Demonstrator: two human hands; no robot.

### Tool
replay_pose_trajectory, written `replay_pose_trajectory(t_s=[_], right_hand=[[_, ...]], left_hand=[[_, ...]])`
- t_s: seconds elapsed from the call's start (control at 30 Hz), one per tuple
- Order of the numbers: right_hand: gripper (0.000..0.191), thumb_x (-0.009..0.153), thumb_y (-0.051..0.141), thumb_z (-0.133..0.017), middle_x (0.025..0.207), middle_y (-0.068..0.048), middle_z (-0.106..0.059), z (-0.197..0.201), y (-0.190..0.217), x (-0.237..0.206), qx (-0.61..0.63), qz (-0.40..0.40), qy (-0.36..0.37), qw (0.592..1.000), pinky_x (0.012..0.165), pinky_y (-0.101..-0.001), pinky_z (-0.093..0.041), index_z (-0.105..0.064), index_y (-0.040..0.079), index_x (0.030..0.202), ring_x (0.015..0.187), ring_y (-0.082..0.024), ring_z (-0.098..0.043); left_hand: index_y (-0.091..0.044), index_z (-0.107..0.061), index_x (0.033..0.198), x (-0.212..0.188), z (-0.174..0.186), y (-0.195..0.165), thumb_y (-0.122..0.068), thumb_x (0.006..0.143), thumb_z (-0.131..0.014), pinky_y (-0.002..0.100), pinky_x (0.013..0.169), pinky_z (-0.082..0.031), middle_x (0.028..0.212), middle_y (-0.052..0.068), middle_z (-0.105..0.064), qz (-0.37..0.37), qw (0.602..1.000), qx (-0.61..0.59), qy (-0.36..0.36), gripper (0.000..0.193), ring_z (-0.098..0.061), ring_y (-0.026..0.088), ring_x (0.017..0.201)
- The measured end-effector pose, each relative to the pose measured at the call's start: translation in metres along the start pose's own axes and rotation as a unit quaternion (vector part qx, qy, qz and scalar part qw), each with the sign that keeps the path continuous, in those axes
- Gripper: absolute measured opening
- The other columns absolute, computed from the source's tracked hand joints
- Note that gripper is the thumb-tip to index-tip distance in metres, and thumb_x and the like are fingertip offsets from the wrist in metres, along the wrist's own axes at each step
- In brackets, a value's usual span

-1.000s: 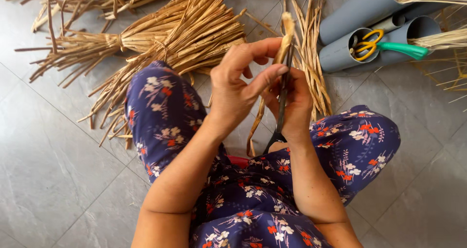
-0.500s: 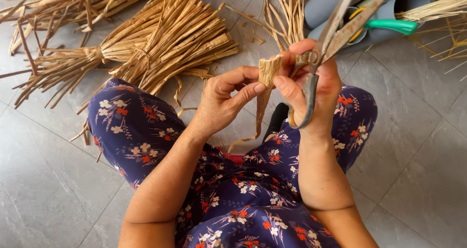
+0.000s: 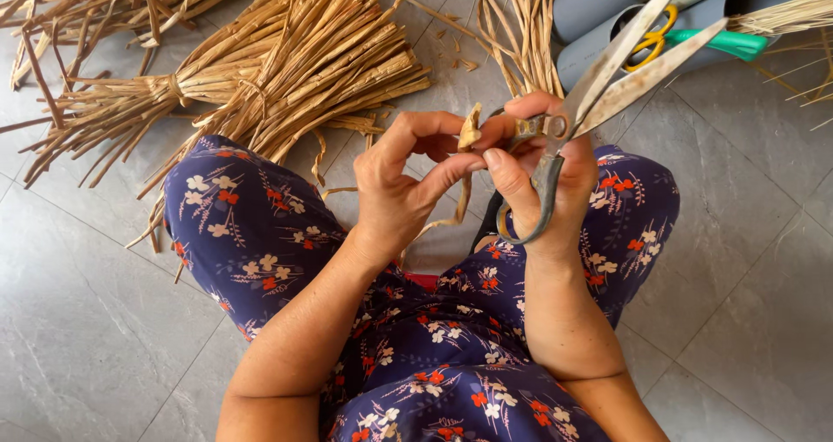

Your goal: The person sits on a small red stool and uses shears to trim the ends of dried sticks one by one. They pick up each stick, cut the tip, and place the trimmed stick into a pile on the floor.

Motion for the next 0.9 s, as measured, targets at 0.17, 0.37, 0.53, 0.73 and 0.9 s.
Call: replay_pose_trajectory(t_s=[0.17, 0.37, 0.53, 0.73, 0.9], right_hand=[[0.039, 0.104, -0.003, -0.074, 0.108, -0.013, -0.067, 0.0, 0.003, 0.001, -0.01, 0.023, -0.02, 0.999, 0.091, -0.0242, -0.053, -0.05, 0.003, 0.134, 0.094, -0.013, -0.063], [0.043, 0.103, 0.001, -0.081, 0.106, -0.013, -0.068, 0.007, 0.0, 0.0, -0.012, 0.006, -0.034, 0.999, 0.084, -0.0229, -0.051, -0.051, 0.003, 0.134, 0.09, -0.014, -0.063], [0.044, 0.098, 0.003, -0.083, 0.098, -0.012, -0.068, 0.012, -0.005, 0.006, 0.054, -0.037, -0.013, 0.998, 0.079, -0.025, -0.056, -0.052, 0.003, 0.13, 0.086, -0.017, -0.068], [0.045, 0.096, 0.006, -0.085, 0.092, -0.011, -0.067, 0.013, -0.01, 0.013, 0.134, -0.061, -0.007, 0.989, 0.07, -0.0247, -0.054, -0.052, 0.004, 0.127, 0.081, -0.017, -0.067], [0.045, 0.097, 0.007, -0.085, 0.092, -0.012, -0.067, 0.012, -0.012, 0.013, 0.134, -0.057, -0.003, 0.989, 0.072, -0.0259, -0.055, -0.053, 0.003, 0.128, 0.08, -0.018, -0.067]], left_hand=[[-0.002, -0.066, 0.114, -0.002, -0.003, 0.019, -0.016, 0.098, -0.076, 0.027, 0.093, -0.061, 0.109, 0.003, -0.075, 0.095, 0.979, -0.173, 0.046, 0.023, -0.073, 0.009, 0.1], [-0.001, -0.07, 0.111, -0.014, -0.012, 0.029, -0.018, 0.103, -0.072, 0.024, 0.084, -0.056, 0.099, 0.002, -0.073, 0.129, 0.971, -0.181, 0.084, 0.019, -0.066, 0.008, 0.091], [-0.003, -0.072, 0.107, -0.015, -0.015, 0.035, -0.025, 0.11, -0.064, 0.023, 0.071, -0.052, 0.089, 0.0, -0.067, 0.177, 0.941, -0.268, 0.106, 0.023, -0.06, 0.008, 0.081], [-0.001, -0.069, 0.115, -0.013, -0.019, 0.034, -0.018, 0.103, -0.069, 0.026, 0.077, -0.056, 0.104, 0.003, -0.07, 0.231, 0.883, -0.37, 0.172, 0.022, -0.065, 0.01, 0.091], [0.001, -0.068, 0.117, -0.013, -0.016, 0.034, -0.016, 0.102, -0.071, 0.028, 0.085, -0.058, 0.104, 0.006, -0.071, 0.26, 0.854, -0.41, 0.187, 0.023, -0.068, 0.013, 0.092]])
Point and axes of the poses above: each hand's wrist, its own x-axis towards the middle knuckle, its own z-axis out of the back of the hand, y = z × x, the point moved 5 cm from there along x, towards the middle knuckle
